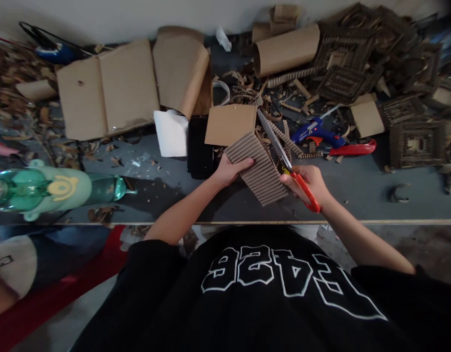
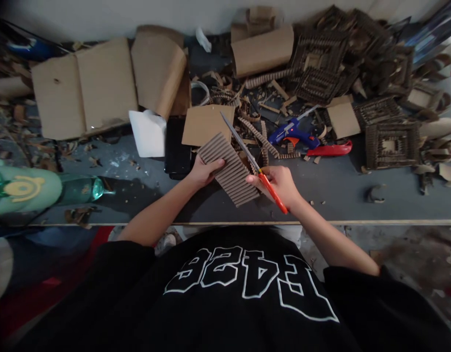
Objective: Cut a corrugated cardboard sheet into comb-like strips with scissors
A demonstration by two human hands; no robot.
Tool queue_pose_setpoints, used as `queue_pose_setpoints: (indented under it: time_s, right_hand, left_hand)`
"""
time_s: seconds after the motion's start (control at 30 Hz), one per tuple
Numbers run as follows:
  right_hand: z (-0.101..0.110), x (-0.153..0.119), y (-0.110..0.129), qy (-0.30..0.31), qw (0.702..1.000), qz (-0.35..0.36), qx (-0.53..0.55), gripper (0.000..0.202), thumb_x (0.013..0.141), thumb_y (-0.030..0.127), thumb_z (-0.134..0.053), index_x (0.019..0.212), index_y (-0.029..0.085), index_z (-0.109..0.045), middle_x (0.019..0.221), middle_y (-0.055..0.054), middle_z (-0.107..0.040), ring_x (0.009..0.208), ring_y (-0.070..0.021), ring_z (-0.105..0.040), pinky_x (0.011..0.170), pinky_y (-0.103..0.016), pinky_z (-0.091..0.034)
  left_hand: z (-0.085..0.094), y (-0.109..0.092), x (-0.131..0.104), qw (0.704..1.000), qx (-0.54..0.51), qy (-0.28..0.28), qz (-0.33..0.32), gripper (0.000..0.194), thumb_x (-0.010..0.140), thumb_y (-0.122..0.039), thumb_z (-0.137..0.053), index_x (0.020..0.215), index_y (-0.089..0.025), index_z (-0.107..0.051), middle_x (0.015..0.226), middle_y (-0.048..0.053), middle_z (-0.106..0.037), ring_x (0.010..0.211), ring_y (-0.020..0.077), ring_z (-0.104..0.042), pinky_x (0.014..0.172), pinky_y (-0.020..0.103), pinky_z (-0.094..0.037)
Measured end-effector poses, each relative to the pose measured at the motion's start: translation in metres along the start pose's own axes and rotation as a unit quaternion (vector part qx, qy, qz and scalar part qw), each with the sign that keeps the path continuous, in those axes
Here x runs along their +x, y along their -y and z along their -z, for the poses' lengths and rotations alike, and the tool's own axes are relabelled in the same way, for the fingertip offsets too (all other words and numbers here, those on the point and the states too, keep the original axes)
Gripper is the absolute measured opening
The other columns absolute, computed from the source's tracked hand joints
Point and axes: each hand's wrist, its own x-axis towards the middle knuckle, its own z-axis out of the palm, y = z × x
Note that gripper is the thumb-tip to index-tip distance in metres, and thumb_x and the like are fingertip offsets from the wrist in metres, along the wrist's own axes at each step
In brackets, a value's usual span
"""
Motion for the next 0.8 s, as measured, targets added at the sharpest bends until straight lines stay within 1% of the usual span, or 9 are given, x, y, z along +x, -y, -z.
queue_pose_setpoints:
  time_s: [0.1, 0.23, 0.3, 0.4, 0.47, 0.57, 0.67, 0.73, 0.8]
  right_hand:
    - [-0.002, -0.008, -0.006, 0.039, 0.997, -0.036, 0.06, 0.059, 0.069, 0.075, -0.072, 0.061, 0.019, -0.057, 0.052, 0.003, -0.041, 0.05, -0.0099, -0.036, 0.047, -0.026, -0.027]
    - [-0.004, -0.013, -0.007, 0.065, 0.993, -0.018, 0.095, 0.046, 0.072, 0.06, -0.076, 0.063, 0.019, -0.057, 0.053, 0.003, -0.046, 0.05, -0.0109, -0.043, 0.048, -0.026, -0.035]
    - [-0.006, -0.014, -0.007, 0.038, 0.992, -0.019, 0.115, 0.045, 0.072, 0.058, -0.077, 0.062, 0.021, -0.054, 0.053, 0.003, -0.047, 0.049, -0.0115, -0.045, 0.048, -0.026, -0.037]
    - [-0.01, -0.014, -0.007, -0.015, 0.989, -0.047, 0.142, 0.049, 0.072, 0.059, -0.079, 0.061, 0.023, -0.048, 0.052, 0.003, -0.05, 0.048, -0.0133, -0.051, 0.047, -0.027, -0.04]
    - [-0.011, -0.014, -0.007, -0.021, 0.987, -0.062, 0.147, 0.051, 0.071, 0.06, -0.081, 0.062, 0.023, -0.048, 0.052, 0.003, -0.053, 0.048, -0.0147, -0.054, 0.047, -0.027, -0.041]
    - [-0.01, -0.014, -0.005, 0.003, 0.99, -0.051, 0.134, 0.053, 0.071, 0.063, -0.081, 0.062, 0.022, -0.049, 0.052, 0.003, -0.051, 0.047, -0.0132, -0.051, 0.046, -0.027, -0.038]
    - [-0.002, -0.017, -0.005, 0.022, 0.991, -0.013, 0.129, 0.055, 0.074, 0.069, -0.077, 0.065, 0.021, -0.053, 0.056, 0.004, -0.047, 0.049, -0.01, -0.042, 0.047, -0.026, -0.033]
    - [0.007, -0.02, -0.007, 0.04, 0.992, 0.002, 0.118, 0.059, 0.077, 0.077, -0.07, 0.072, 0.019, -0.057, 0.061, 0.003, -0.048, 0.052, -0.01, -0.04, 0.049, -0.026, -0.034]
    - [0.019, -0.023, -0.011, 0.069, 0.995, 0.002, 0.072, 0.067, 0.079, 0.086, -0.059, 0.08, 0.018, -0.06, 0.068, 0.0, -0.052, 0.057, -0.0118, -0.044, 0.052, -0.027, -0.037]
  left_hand:
    - [0.003, -0.007, 0.005, 1.0, 0.004, -0.002, -0.018, 0.059, 0.046, -0.044, -0.103, 0.09, -0.019, -0.071, 0.086, -0.002, -0.075, 0.086, 0.0147, -0.074, 0.096, 0.035, -0.061]
    - [0.005, -0.007, 0.005, 1.0, -0.002, 0.004, 0.001, 0.061, 0.047, -0.048, -0.102, 0.091, -0.021, -0.071, 0.085, -0.001, -0.074, 0.085, 0.0153, -0.074, 0.091, 0.033, -0.062]
    - [0.008, -0.006, 0.004, 0.999, 0.008, 0.045, 0.021, 0.067, 0.045, -0.057, -0.1, 0.092, -0.02, -0.07, 0.082, 0.0, -0.074, 0.082, 0.019, -0.075, 0.087, 0.038, -0.063]
    - [0.011, -0.004, 0.002, 0.987, 0.056, 0.141, 0.047, 0.071, 0.044, -0.065, -0.097, 0.089, -0.018, -0.07, 0.077, 0.003, -0.073, 0.071, 0.0205, -0.073, 0.079, 0.041, -0.064]
    - [0.009, -0.002, -0.001, 0.979, 0.084, 0.174, 0.063, 0.069, 0.045, -0.059, -0.099, 0.092, -0.017, -0.07, 0.082, 0.004, -0.075, 0.073, 0.0195, -0.073, 0.079, 0.039, -0.063]
    - [0.002, 0.0, -0.006, 0.974, 0.111, 0.183, 0.071, 0.064, 0.052, -0.051, -0.099, 0.098, -0.017, -0.072, 0.092, 0.007, -0.078, 0.082, 0.0196, -0.074, 0.082, 0.037, -0.063]
    - [-0.001, 0.001, -0.006, 0.982, 0.107, 0.141, 0.06, 0.055, 0.058, -0.054, -0.095, 0.091, -0.017, -0.072, 0.083, 0.004, -0.075, 0.067, 0.0153, -0.069, 0.066, 0.031, -0.062]
    - [0.0, -0.002, -0.002, 0.994, 0.073, 0.07, 0.038, 0.056, 0.055, -0.056, -0.096, 0.085, -0.018, -0.068, 0.076, 0.001, -0.071, 0.06, 0.0129, -0.064, 0.053, 0.027, -0.056]
    - [0.003, -0.005, 0.004, 0.999, 0.041, -0.007, 0.01, 0.06, 0.049, -0.056, -0.098, 0.081, -0.019, -0.064, 0.075, 0.0, -0.068, 0.06, 0.0126, -0.064, 0.049, 0.025, -0.054]
